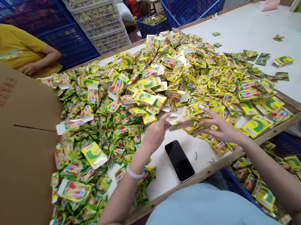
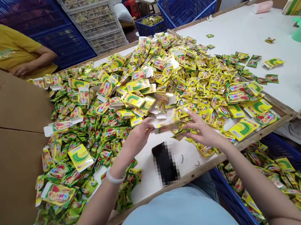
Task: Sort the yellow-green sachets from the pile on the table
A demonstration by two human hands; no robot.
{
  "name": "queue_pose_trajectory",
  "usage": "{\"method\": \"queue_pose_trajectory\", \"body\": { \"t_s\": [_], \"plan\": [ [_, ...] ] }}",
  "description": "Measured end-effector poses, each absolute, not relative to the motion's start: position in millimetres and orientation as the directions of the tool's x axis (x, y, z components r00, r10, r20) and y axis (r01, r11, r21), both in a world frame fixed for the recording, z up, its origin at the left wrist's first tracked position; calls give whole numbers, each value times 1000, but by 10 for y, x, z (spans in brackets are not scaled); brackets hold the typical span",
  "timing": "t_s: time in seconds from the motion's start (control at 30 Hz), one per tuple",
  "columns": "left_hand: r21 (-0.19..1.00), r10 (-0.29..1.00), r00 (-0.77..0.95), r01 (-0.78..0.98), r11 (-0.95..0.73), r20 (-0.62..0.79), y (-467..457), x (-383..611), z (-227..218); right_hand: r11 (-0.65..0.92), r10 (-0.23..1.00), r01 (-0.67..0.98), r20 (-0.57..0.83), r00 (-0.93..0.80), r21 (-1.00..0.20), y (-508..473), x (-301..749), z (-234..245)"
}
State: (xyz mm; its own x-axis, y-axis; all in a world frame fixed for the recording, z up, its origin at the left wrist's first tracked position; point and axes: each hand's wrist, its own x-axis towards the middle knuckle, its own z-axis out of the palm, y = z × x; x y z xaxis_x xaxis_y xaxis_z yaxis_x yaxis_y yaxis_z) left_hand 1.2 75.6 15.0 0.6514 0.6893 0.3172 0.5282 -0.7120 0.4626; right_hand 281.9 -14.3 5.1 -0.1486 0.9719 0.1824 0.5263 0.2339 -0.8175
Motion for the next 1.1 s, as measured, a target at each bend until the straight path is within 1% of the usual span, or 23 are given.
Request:
{"method": "queue_pose_trajectory", "body": {
  "t_s": [0.03,0.07,0.13,0.2,0.23,0.27,0.33,0.37,0.43,0.5,0.57,0.63,0.7,0.77,0.83,0.9,1.0,1.1],
  "plan": [
    [462,645,687,476,-748,335,694,-80,251,255,960,493,158,-231,-832,-91,2777,61],
    [495,619,701,422,-760,353,638,-166,335,258,945,426,134,-299,-867,-50,2711,49],
    [656,640,639,267,-706,428,541,-286,420,208,924,225,116,-363,-952,-15,2518,-28],
    [817,716,507,39,-576,480,457,-311,381,115,929,9,105,-355,-993,-48,2282,-139],
    [864,749,470,-63,-499,467,414,-285,326,70,931,-82,94,-351,-994,-85,2168,-187],
    [897,763,481,-133,-422,431,367,-241,261,29,928,-152,83,-362,-988,-130,2068,-221],
    [946,757,566,-184,-268,325,267,-121,139,-29,915,-232,68,-399,-972,-221,1949,-226],
    [960,768,578,-202,-193,276,220,-64,97,-40,918,-242,60,-392,-969,-259,1939,-193],
    [956,841,501,-289,-60,204,149,16,67,-21,957,-211,41,-287,-977,-317,2017,-56],
    [935,899,426,-350,60,101,115,41,95,48,992,-131,63,-107,-990,-348,2164,149],
    [941,865,501,-287,179,-11,94,41,156,131,991,-13,130,41,-991,-354,2273,373],
    [946,788,608,-186,266,-102,56,52,230,229,967,119,240,90,-966,-330,2275,560],
    [941,732,664,-130,313,-152,0,77,309,356,926,242,375,37,-903,-279,2176,675],
    [941,712,680,-97,325,-176,-56,95,380,504,859,322,504,-91,-801,-219,2050,722],
    [951,710,679,-58,305,-186,-92,84,422,613,790,364,564,-242,-702,-177,1969,736],
    [960,715,675,-37,278,-181,-106,47,416,656,754,393,528,-391,-645,-163,1963,755],
    [961,706,687,-44,274,-170,-114,-9,322,640,745,461,349,-568,-615,-183,2041,833],
    [955,648,745,-49,291,-159,-137,-17,199,620,725,510,187,-663,-596,-223,2106,922]
  ]
}}
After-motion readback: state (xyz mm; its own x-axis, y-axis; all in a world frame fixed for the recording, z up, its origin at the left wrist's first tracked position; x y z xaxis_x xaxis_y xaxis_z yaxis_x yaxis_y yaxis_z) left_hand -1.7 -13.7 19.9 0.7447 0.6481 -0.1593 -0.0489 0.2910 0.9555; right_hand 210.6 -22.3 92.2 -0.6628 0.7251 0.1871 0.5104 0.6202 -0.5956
